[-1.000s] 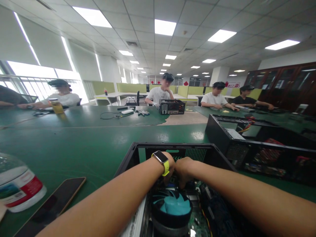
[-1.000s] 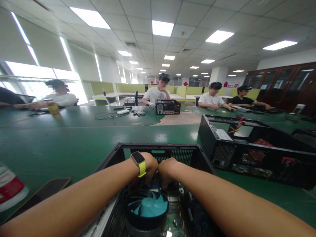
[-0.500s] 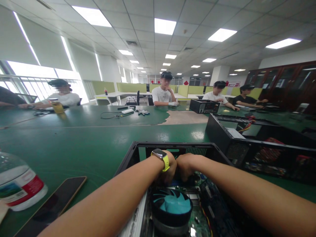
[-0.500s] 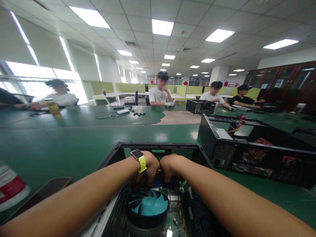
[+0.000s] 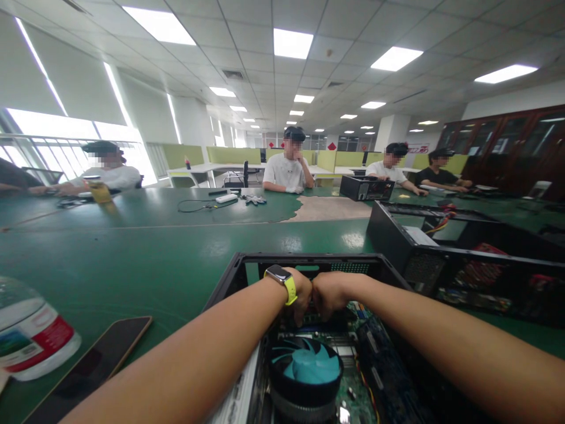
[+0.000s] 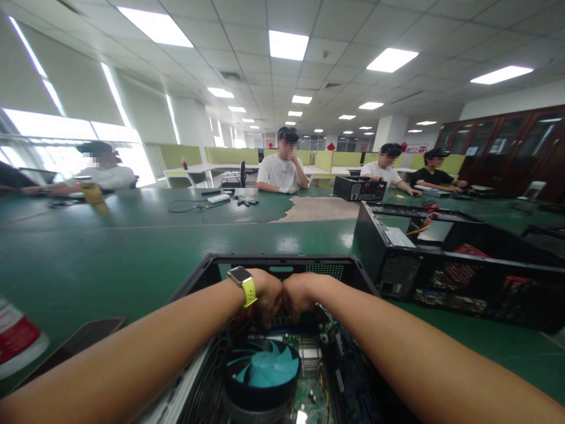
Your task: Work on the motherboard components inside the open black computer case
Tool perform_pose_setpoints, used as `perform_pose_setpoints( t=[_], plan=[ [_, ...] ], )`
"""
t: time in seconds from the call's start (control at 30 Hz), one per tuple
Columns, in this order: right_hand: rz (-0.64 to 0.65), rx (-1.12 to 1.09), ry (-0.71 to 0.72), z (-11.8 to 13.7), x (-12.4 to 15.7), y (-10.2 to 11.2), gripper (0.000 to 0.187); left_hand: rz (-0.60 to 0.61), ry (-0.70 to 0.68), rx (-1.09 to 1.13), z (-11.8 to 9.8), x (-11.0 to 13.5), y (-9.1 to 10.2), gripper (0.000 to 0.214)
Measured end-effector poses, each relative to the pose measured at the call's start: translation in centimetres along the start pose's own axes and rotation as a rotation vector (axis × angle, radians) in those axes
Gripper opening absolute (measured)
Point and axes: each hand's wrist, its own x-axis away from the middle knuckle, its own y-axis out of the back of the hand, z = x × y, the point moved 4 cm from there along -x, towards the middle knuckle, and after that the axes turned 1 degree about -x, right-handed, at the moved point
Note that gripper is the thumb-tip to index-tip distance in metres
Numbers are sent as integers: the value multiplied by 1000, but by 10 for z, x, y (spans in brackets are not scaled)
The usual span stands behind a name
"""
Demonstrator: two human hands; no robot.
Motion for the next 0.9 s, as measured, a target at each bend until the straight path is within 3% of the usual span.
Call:
perform_pose_setpoints(
  t=[0.13,0.23,0.4,0.57,0.9],
  plan=[
    [-18,-45,-25,-2,-6,-4,35,-20,10,-42,4,-4,1,28],
    [-26,45,-48,-4,-13,-7,38,-34,19,-75,6,-14,2,27],
    [53,113,-57,-7,-20,-13,41,-1,21,-65,6,-23,-1,22],
    [28,170,-72,-5,-20,-13,44,38,33,-63,4,-23,-2,19],
    [90,86,-90,-8,-21,-16,39,47,38,-29,11,-32,-6,19]
  ],
)
